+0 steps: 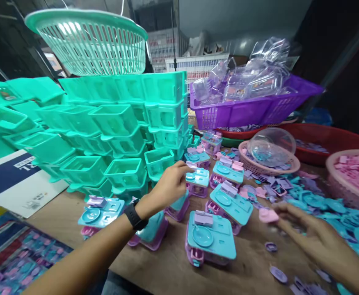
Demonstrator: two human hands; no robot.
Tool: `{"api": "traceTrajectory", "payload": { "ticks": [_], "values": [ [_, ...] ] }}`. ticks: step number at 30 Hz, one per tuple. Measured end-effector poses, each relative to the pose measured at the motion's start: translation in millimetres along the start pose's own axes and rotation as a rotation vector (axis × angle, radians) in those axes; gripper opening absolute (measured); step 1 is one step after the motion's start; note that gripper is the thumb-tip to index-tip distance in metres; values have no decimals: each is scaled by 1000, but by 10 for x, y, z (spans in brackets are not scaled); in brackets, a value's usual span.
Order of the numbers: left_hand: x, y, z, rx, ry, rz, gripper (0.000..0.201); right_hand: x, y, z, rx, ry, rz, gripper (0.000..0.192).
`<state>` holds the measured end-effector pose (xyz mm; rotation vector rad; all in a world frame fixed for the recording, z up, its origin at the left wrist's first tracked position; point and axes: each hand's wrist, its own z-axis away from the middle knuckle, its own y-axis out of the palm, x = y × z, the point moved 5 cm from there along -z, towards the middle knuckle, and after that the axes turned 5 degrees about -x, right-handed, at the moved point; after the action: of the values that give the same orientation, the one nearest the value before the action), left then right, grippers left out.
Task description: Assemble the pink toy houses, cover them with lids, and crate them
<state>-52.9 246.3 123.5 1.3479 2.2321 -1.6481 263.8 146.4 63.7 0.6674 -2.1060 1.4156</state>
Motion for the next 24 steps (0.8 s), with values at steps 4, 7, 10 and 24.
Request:
{"api": "traceTrajectory", "payload": {
  "ticks": [4, 7, 10, 24],
  "values": [
    [51, 110, 33, 65, 23, -72, 54, 663, 60, -701, -6, -185, 48, 34],
    [39, 169, -15, 114, 57, -169, 56, 1043, 495, -1173, 179, -368, 104, 28],
    [8, 221, -99, 203, 64, -309, 55, 1184, 946, -1482, 315, -445, 205, 19],
    [-19, 398, -266, 288, 108, -430, 37, 1200, 1369, -1683, 479, -703, 423, 15]
  ]
}}
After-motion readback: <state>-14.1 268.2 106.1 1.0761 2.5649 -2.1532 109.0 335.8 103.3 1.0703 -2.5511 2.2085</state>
